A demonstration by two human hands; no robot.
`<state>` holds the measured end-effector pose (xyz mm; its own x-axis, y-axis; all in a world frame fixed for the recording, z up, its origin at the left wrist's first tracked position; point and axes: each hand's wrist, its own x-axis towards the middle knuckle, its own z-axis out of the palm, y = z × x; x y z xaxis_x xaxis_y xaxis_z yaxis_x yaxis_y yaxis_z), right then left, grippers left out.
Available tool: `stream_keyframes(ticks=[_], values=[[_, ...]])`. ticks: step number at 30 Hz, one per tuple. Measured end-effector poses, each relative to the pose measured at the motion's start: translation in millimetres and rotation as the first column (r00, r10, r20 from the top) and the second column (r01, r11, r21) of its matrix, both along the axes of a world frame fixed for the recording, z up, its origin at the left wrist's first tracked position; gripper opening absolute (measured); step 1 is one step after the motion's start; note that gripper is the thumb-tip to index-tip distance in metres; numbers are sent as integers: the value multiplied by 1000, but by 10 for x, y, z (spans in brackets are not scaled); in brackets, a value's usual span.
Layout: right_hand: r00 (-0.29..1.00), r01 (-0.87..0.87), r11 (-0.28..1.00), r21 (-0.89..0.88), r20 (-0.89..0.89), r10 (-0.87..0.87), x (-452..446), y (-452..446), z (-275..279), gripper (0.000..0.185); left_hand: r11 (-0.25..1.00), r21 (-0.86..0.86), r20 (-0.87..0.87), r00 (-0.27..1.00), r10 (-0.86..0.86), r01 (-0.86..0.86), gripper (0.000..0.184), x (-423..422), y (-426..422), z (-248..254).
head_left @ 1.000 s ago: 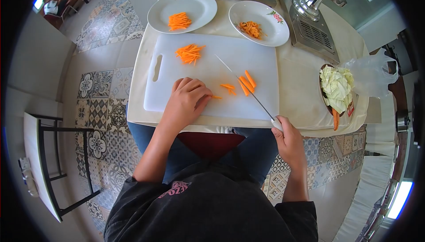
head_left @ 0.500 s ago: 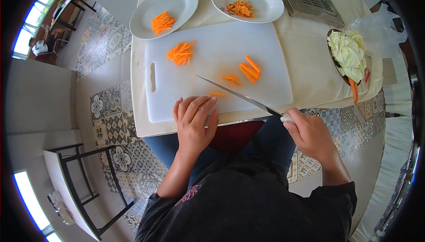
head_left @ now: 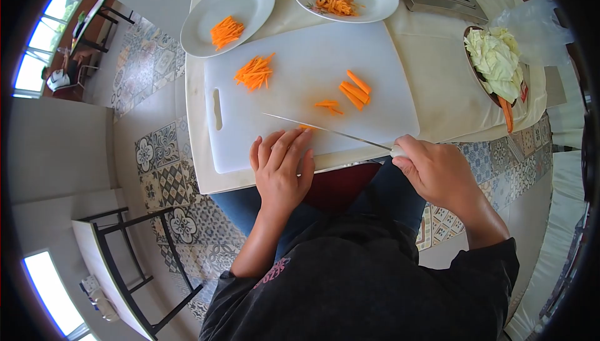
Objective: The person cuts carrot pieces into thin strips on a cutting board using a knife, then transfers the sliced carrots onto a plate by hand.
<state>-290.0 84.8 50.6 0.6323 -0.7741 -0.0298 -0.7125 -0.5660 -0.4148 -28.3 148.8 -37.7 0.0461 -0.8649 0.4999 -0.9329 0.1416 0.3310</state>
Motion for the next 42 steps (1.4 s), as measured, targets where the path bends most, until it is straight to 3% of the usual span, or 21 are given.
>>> stream_keyframes(ticks=[13, 28, 31, 34, 37, 42], values=[[998, -57, 994, -94, -25, 55, 9, -190, 37, 22, 1000, 15, 15, 1000, 7, -8, 31, -9, 0, 3], [990, -89, 995, 39, -107, 92, 22, -265, -45, 24, 999, 33, 8, 1000, -3, 3, 31, -16, 3, 24], [987, -80, 995, 66, -132, 88, 20, -257, -46, 24, 1000, 1, -24, 999, -30, 30, 38, 31, 13, -29], [991, -75, 994, 80, -104, 83, 38, -232, -30, 24, 996, -69, -185, 982, 40, -53, 55, 4, -3, -66], [989, -78, 995, 66, -117, 85, 47, -204, -29, 25, 987, 104, 15, 993, 118, -118, 70, -31, -26, 25], [989, -78, 994, 73, -118, 86, 57, -196, -10, 25, 973, 205, 23, 994, 103, -106, 72, -35, -33, 34]])
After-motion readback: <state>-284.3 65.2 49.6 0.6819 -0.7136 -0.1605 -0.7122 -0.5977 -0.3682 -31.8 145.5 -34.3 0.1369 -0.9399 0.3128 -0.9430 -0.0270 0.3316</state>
